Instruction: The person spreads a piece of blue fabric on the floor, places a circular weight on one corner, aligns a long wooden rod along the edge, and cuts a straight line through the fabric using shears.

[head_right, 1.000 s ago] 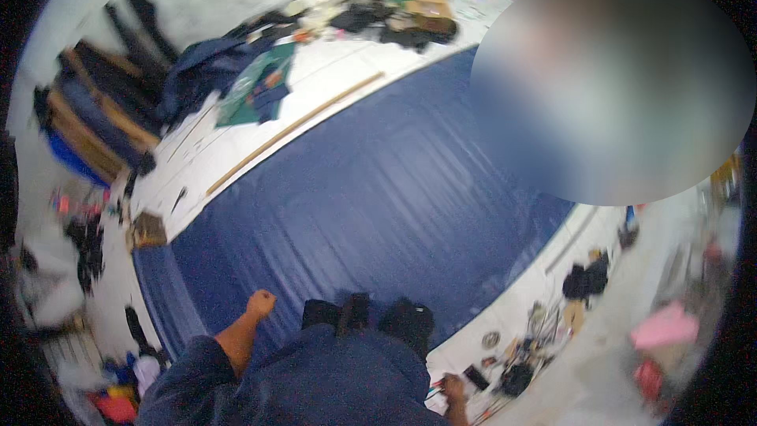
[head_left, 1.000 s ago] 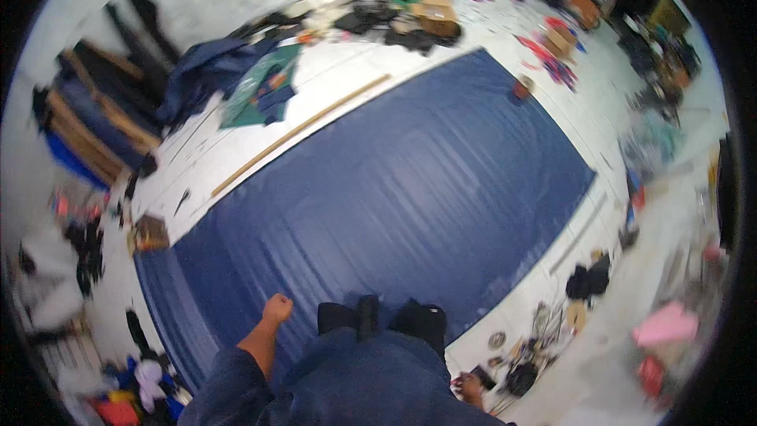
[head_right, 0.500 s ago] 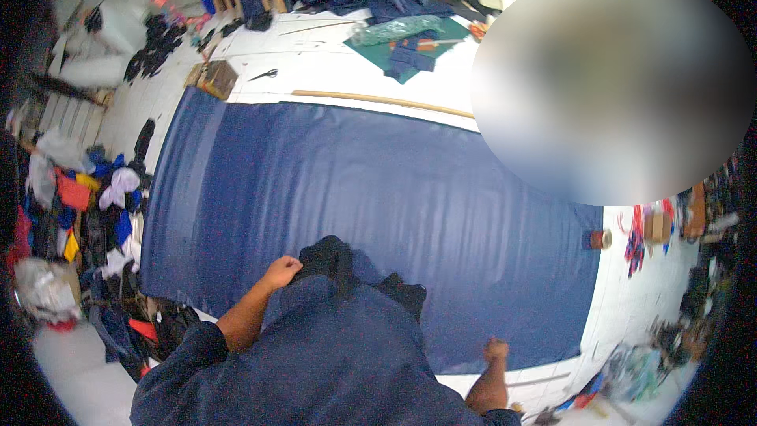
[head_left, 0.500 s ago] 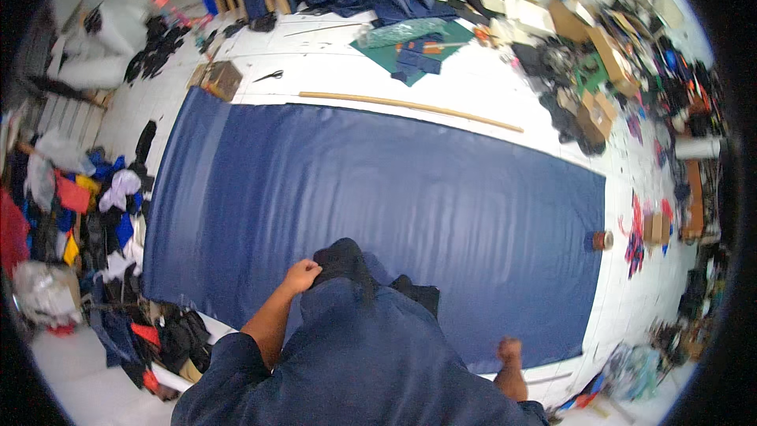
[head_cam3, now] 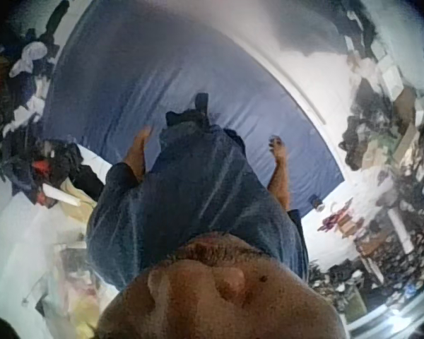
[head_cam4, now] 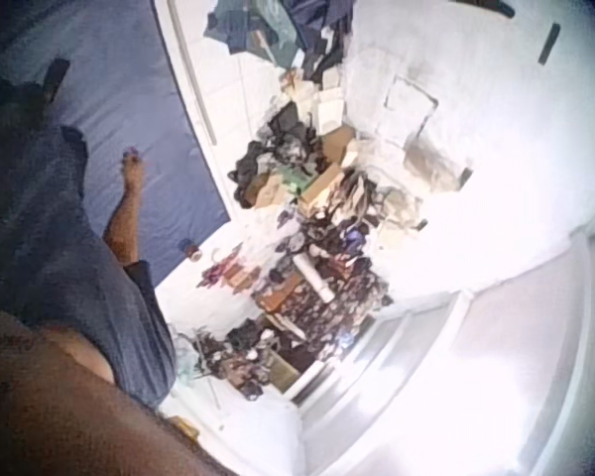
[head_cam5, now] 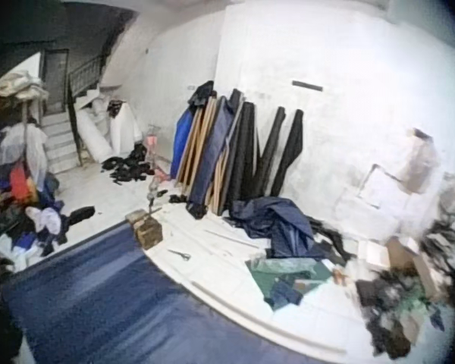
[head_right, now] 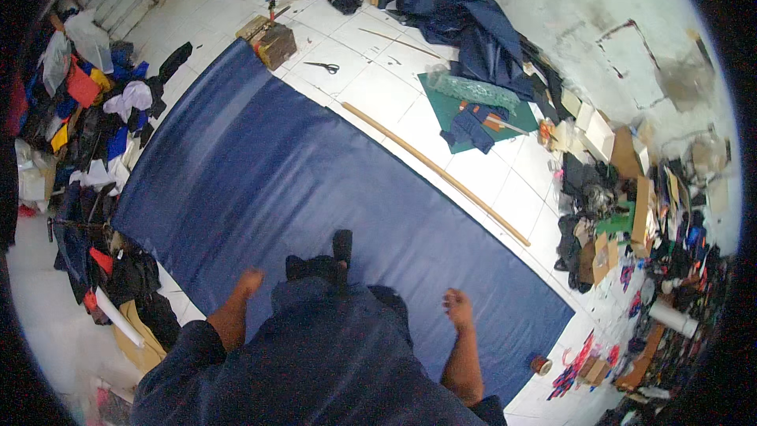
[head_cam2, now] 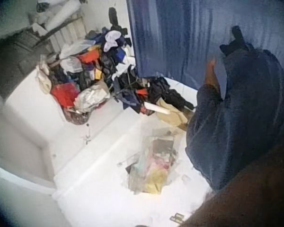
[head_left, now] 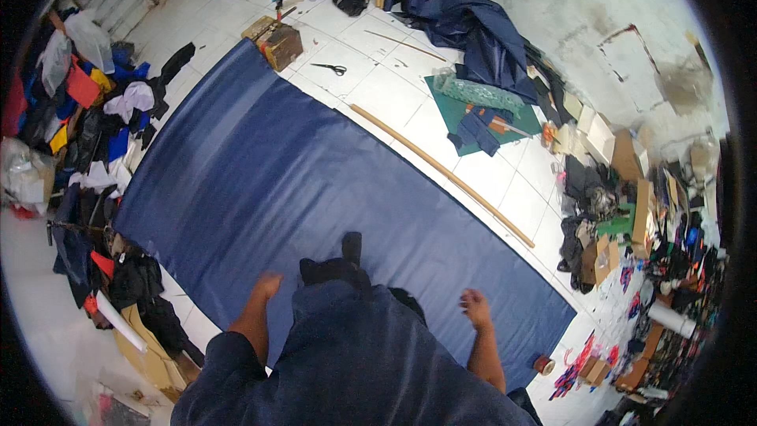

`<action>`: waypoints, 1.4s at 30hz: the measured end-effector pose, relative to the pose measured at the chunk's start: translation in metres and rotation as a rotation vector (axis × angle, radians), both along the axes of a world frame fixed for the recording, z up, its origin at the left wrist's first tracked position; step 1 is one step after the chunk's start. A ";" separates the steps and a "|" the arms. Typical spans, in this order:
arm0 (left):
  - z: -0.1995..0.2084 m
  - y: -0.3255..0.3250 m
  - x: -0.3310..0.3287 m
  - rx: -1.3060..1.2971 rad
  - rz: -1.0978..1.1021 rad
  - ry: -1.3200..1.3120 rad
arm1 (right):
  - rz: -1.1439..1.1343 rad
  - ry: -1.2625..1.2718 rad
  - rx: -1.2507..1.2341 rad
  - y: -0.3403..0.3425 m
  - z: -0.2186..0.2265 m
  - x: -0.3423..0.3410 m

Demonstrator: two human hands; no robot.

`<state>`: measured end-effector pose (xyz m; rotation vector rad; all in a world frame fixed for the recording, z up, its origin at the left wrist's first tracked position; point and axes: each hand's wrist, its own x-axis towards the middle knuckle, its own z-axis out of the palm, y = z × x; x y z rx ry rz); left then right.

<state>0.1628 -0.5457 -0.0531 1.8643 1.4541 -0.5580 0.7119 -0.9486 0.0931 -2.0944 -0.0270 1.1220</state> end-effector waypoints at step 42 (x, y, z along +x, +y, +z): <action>0.127 0.382 0.491 0.522 1.881 -0.519 | 2.511 -0.112 0.124 1.036 0.018 0.262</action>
